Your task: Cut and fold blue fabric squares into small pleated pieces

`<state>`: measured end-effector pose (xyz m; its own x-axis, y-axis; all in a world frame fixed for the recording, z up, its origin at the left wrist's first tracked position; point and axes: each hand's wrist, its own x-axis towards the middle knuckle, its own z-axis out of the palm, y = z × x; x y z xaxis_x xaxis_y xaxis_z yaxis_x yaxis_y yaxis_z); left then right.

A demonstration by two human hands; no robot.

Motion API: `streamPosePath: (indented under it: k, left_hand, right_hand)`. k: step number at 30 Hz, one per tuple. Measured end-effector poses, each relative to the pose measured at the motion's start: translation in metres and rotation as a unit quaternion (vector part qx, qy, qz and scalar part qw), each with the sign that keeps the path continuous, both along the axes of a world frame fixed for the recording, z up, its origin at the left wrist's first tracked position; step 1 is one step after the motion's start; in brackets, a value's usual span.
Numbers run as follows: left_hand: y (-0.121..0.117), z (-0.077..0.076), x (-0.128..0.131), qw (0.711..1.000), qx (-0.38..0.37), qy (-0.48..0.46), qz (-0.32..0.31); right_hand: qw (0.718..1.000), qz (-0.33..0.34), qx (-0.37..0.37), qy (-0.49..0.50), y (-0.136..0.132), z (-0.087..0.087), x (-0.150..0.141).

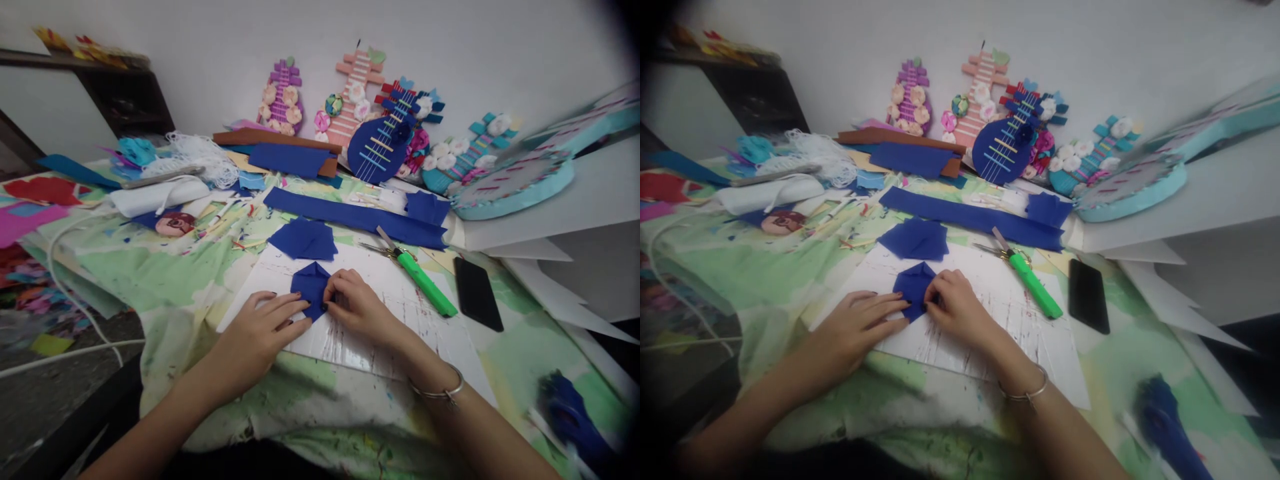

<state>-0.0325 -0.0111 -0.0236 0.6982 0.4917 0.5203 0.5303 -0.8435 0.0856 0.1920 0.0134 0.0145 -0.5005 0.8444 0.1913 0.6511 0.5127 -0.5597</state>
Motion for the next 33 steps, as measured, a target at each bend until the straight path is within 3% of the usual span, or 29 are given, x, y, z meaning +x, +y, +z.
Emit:
streamPosePath:
  k: [33]
  left_hand:
    - [0.0014,0.0043,-0.0001,0.999,-0.001,0.044,-0.024]
  right_hand:
    - [0.999,-0.031,0.004,-0.012,0.0000,-0.0059,-0.0035]
